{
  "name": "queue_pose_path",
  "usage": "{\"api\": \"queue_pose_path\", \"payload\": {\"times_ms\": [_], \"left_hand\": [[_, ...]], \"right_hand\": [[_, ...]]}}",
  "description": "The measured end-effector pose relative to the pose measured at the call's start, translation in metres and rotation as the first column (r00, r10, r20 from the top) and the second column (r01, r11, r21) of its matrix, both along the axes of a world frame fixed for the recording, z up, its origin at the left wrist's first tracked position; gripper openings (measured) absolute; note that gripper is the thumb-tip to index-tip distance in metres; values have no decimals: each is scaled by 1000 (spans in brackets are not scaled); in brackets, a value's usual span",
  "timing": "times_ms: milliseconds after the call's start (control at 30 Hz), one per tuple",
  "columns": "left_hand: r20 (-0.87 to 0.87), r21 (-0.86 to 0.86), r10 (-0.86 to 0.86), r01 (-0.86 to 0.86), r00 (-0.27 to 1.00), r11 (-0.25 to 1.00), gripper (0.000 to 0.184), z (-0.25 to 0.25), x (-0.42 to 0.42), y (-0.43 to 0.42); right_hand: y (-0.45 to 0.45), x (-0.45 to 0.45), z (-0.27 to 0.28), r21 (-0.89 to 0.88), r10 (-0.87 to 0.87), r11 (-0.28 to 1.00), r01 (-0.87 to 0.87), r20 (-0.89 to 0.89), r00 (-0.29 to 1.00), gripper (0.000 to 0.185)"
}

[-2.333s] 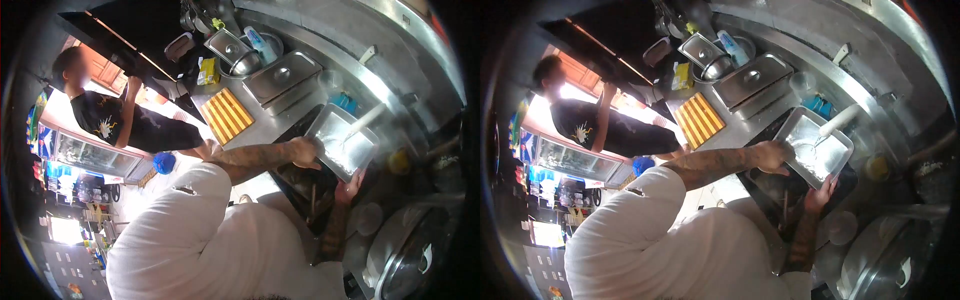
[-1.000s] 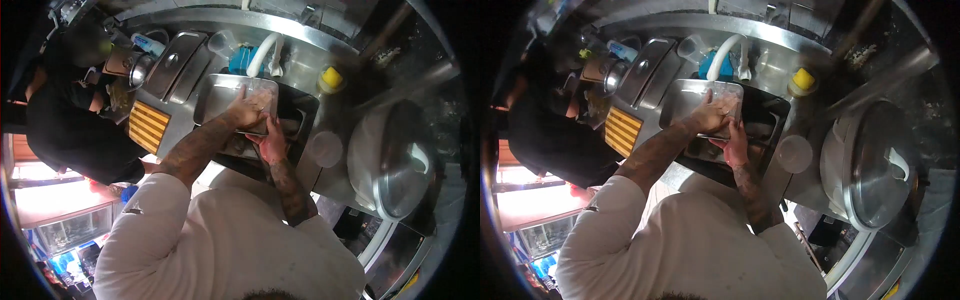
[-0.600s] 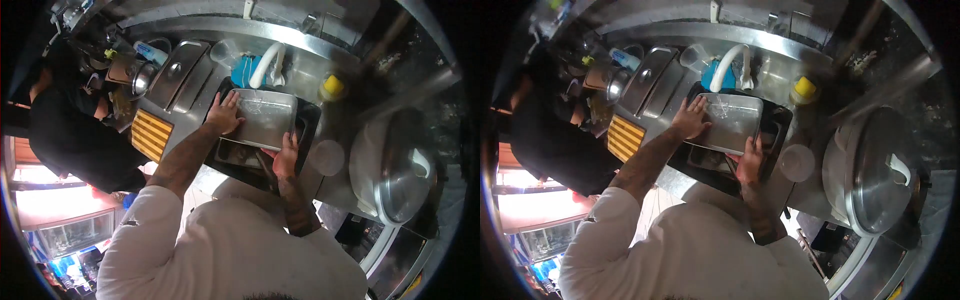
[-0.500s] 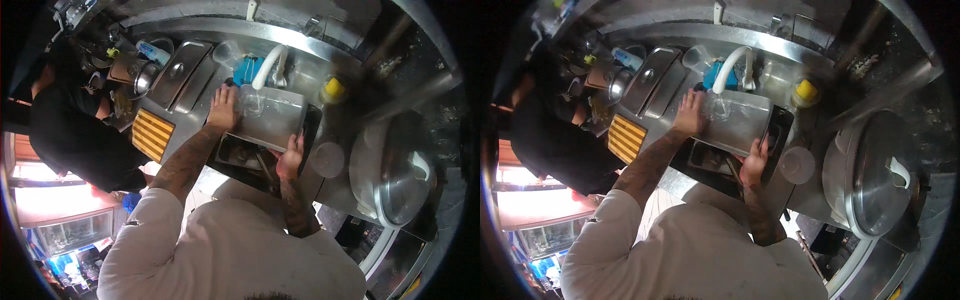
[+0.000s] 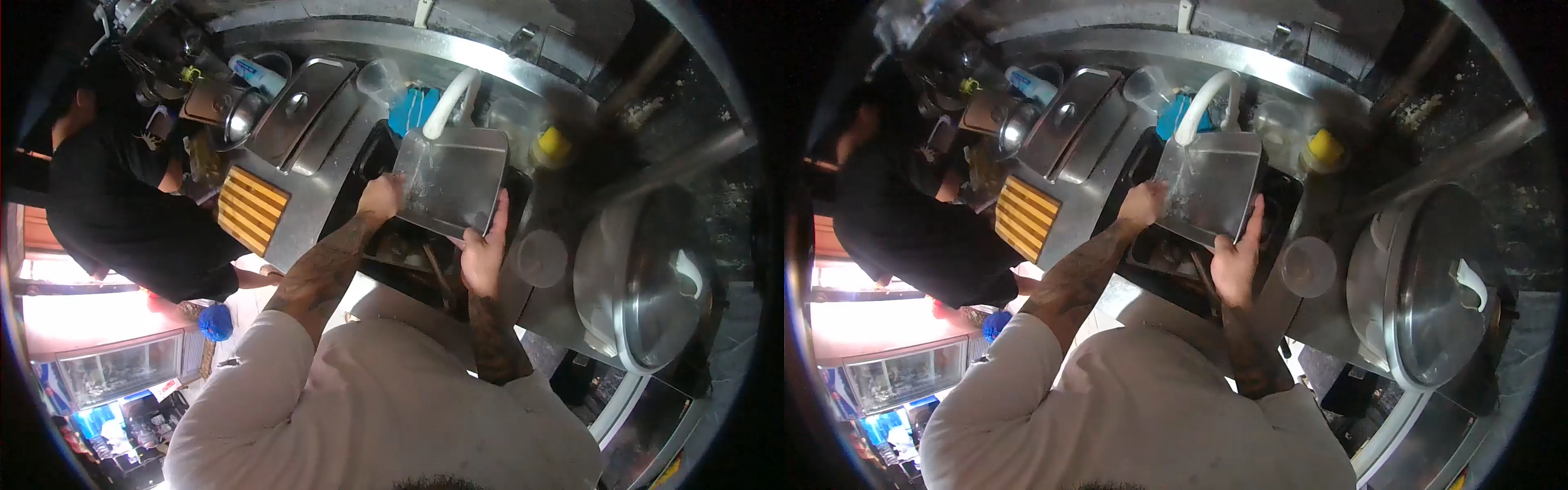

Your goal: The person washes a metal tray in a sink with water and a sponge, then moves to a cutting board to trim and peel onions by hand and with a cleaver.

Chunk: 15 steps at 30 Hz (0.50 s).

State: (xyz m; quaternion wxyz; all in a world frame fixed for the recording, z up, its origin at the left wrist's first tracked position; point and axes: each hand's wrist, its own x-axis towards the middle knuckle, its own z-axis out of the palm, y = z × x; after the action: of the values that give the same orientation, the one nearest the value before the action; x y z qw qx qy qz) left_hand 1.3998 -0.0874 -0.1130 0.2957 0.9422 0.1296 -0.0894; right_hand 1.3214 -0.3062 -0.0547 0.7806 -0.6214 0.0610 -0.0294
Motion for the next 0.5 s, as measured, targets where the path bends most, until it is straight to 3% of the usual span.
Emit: {"api": "queue_pose_path", "payload": {"times_ms": [67,100,167,200,267,300,367,433,500], "left_hand": [[-123,82,16,-6,992,997,55,8,-2,-5],[-123,77,21,-11,992,997,55,7,0,-8],[-110,42,29,-24,994,999,49,3,0,-11],[-116,41,29,-25,993,999,49,-3,0,-11],[86,-69,-189,195,978,978,44,-33,1,-7],[0,-145,-179,177,984,973,42,-36,3,-3],[-94,-199,-234,212,968,957,41,-17,5,2],[-99,-184,-299,278,949,943,41,-7,5,0],[-102,22,-84,87,991,996,55,1,2,-9]], "right_hand": [[-2,-3,12,164,22,986,-2,-120,993,87],[-3,-3,4,159,27,987,-8,-120,992,87],[-4,-7,-21,-42,-18,999,21,82,996,88],[-4,-8,-26,-43,-17,999,20,76,997,88],[-6,-9,-28,-56,-57,996,64,127,990,88],[-8,-10,-27,-60,-72,995,81,141,987,88],[-16,-8,-8,382,-74,916,123,-140,987,86],[-18,-6,-6,388,-59,912,130,-189,980,85],[-19,-6,-6,395,-38,909,132,-236,971,85]]}}
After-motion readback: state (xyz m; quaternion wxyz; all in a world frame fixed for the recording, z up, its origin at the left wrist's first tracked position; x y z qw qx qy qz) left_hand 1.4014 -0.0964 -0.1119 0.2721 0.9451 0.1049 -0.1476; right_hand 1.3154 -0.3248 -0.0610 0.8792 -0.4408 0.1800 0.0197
